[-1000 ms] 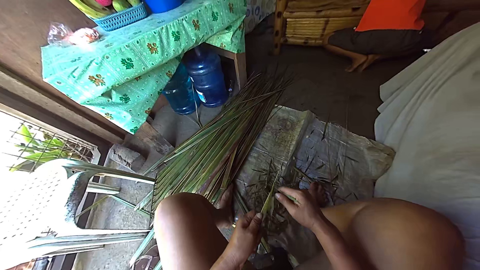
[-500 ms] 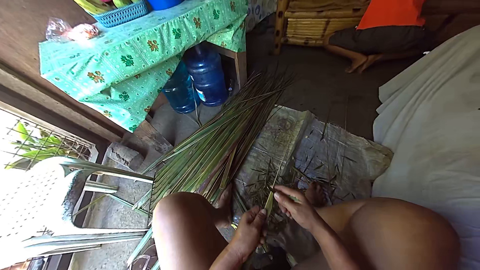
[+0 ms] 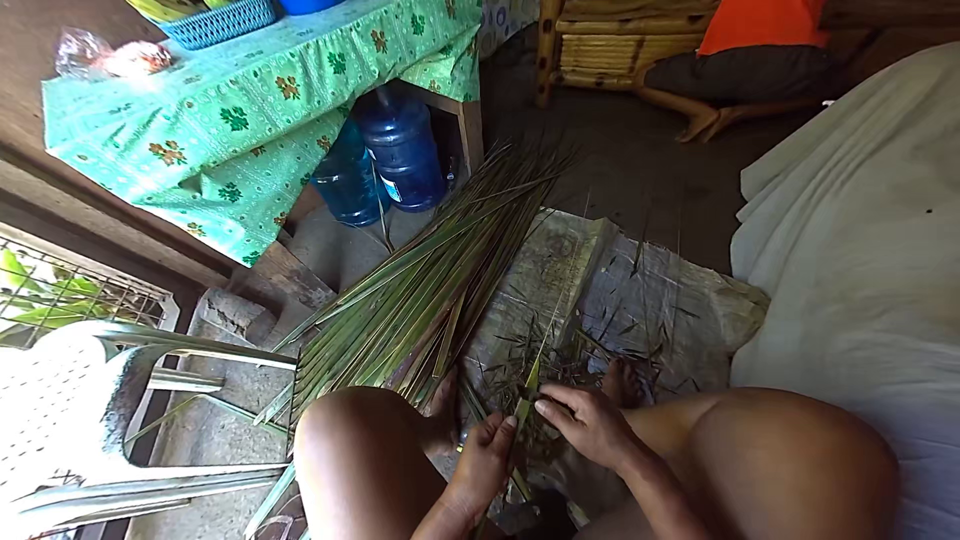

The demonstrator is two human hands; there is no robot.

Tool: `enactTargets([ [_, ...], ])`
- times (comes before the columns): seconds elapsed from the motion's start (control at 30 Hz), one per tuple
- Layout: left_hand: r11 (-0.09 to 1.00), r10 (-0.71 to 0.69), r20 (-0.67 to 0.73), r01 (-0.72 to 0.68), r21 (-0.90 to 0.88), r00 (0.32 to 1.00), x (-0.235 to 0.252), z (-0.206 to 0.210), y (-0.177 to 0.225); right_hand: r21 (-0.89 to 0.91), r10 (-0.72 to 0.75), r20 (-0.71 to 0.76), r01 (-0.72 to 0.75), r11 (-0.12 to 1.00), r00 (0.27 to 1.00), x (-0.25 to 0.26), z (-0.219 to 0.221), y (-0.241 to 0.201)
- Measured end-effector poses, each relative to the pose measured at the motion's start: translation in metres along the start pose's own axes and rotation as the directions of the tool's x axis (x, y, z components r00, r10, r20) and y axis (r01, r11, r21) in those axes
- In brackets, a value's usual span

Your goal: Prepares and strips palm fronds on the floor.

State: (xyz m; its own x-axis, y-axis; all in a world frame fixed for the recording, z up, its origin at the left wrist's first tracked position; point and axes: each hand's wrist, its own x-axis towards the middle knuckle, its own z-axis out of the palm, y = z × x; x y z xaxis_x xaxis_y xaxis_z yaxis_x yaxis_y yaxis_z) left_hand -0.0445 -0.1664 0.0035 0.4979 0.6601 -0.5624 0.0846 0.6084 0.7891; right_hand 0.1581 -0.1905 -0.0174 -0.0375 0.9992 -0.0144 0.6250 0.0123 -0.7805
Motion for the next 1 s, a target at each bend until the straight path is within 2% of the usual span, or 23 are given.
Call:
enactTargets([
  [0.37,1.000,-0.031,0.067,0.031,-0.001,0.997,-0.005,0.001,-0.006,0.053,0.129,-0.106,-0.124,0.991,0.986,0.007,-0.009,0.009],
  [0.53,0.999,-0.032,0.127,0.031,0.009,0.991,-0.010,0.001,-0.014,0.124,0.224,-0.227,-0.200,0.972,0.948,0.014,-0.018,0.027],
  [0.6,0.999,-0.037,0.113,0.036,0.007,0.993,-0.010,0.000,-0.016,0.199,0.215,-0.204,-0.174,0.964,0.955,0.015,-0.021,0.024],
  [0.67,0.999,-0.042,0.082,0.043,-0.012,0.996,-0.007,0.001,-0.014,0.266,0.164,-0.085,-0.137,0.954,0.983,0.009,-0.020,0.010],
  [0.8,1.000,-0.008,0.024,0.008,-0.028,1.000,0.000,0.001,-0.001,0.189,-0.047,0.086,0.030,0.982,0.995,-0.008,0.000,-0.007],
  [0.9,0.999,-0.005,0.013,0.005,-0.035,1.000,-0.001,0.000,0.004,0.048,-0.092,-0.004,0.092,0.995,0.996,-0.006,0.002,-0.006],
  [1.0,0.999,0.001,0.063,0.001,-0.041,0.998,-0.007,0.000,0.000,0.042,0.005,-0.080,-0.002,0.999,0.997,0.003,-0.008,0.008],
])
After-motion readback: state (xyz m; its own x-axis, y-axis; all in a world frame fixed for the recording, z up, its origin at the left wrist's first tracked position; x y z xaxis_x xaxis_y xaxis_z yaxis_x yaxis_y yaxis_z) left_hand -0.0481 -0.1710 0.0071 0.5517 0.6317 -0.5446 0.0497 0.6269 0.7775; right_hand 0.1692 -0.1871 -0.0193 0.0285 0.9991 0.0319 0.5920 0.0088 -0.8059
